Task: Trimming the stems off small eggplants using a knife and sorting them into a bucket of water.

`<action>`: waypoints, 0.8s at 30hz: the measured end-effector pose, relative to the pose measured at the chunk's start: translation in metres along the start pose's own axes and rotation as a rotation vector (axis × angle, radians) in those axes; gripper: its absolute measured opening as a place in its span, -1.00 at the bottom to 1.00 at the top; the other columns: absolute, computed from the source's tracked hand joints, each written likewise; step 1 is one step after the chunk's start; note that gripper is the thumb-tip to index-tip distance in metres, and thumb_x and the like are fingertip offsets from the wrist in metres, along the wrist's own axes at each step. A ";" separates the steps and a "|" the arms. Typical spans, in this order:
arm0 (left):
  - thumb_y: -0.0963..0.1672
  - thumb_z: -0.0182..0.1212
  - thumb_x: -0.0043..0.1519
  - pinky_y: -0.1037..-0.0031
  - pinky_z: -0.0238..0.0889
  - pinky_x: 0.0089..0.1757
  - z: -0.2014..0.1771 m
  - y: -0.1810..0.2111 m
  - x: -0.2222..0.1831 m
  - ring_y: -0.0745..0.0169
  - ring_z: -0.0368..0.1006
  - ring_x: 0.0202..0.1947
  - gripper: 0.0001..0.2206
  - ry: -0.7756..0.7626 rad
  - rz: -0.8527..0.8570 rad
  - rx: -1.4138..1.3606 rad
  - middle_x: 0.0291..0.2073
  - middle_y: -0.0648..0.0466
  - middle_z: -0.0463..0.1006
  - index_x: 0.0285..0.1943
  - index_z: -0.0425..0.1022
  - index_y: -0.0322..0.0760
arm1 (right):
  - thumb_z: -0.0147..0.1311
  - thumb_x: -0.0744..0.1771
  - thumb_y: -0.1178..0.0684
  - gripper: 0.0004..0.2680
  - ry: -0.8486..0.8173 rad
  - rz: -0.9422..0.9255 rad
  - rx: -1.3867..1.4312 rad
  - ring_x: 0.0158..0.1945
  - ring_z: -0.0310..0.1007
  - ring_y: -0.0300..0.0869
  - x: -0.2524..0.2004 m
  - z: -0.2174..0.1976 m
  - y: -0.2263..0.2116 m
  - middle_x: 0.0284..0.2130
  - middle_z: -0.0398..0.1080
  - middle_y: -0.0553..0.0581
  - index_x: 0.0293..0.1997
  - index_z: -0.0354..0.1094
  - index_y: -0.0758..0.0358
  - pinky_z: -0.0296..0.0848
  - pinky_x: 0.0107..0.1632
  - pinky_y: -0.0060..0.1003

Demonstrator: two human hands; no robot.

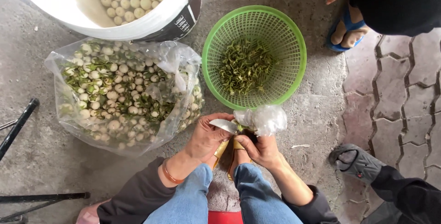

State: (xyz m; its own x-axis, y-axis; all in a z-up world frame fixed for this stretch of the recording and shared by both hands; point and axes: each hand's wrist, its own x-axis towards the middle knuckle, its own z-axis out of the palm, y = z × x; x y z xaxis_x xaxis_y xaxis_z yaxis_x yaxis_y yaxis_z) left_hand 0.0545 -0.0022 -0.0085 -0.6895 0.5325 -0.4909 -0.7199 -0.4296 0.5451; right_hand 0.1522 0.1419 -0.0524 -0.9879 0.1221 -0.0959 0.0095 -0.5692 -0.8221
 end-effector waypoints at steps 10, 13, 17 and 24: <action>-0.29 0.48 0.03 0.71 0.35 -0.42 0.017 0.017 0.009 0.43 0.52 -0.45 -0.67 -0.093 -0.054 -0.076 -0.28 -0.04 0.68 0.00 0.60 -0.51 | -0.09 0.44 0.06 -0.88 -0.005 0.052 0.321 -0.82 0.03 -0.33 -0.001 -0.006 -0.024 -0.76 0.12 0.09 -0.07 0.30 0.28 0.10 -0.77 -0.49; -0.33 0.52 -0.06 0.70 0.40 -0.42 0.014 0.012 0.013 0.44 0.51 -0.51 -0.63 -0.061 -0.001 -0.032 -0.36 -0.04 0.66 -0.06 0.58 -0.55 | -0.05 0.43 0.17 -0.87 -0.061 0.084 0.066 -0.79 0.08 -0.33 -0.010 -0.009 -0.009 -0.76 0.24 0.12 -0.26 0.34 0.37 0.12 -0.74 -0.47; -0.35 0.52 -0.07 0.66 0.47 -0.38 0.003 0.008 0.013 0.43 0.54 -0.49 -0.66 -0.024 0.036 0.042 -0.40 -0.05 0.66 -0.10 0.61 -0.56 | -0.09 0.42 0.15 -0.82 0.007 0.086 0.064 -0.82 0.06 -0.30 0.014 0.017 -0.032 -0.79 0.21 0.14 -0.34 0.34 0.40 0.10 -0.73 -0.46; -0.25 0.33 0.23 0.71 0.35 -0.42 -0.003 0.022 0.015 0.46 0.48 -0.41 -0.70 -0.129 -0.057 -0.004 -0.09 -0.09 0.69 0.17 0.56 -0.33 | -0.16 0.47 0.00 -0.69 0.230 0.166 -0.249 -0.78 0.05 -0.40 0.043 0.007 -0.073 -0.78 0.16 -0.03 -0.46 0.28 0.27 0.07 -0.70 -0.52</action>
State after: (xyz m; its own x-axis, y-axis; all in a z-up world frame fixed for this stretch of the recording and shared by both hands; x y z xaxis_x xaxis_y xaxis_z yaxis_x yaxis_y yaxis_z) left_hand 0.0275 -0.0056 -0.0057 -0.6320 0.6455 -0.4289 -0.7578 -0.3988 0.5164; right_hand 0.1082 0.1830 0.0076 -0.9094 0.2406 -0.3393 0.2317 -0.3846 -0.8935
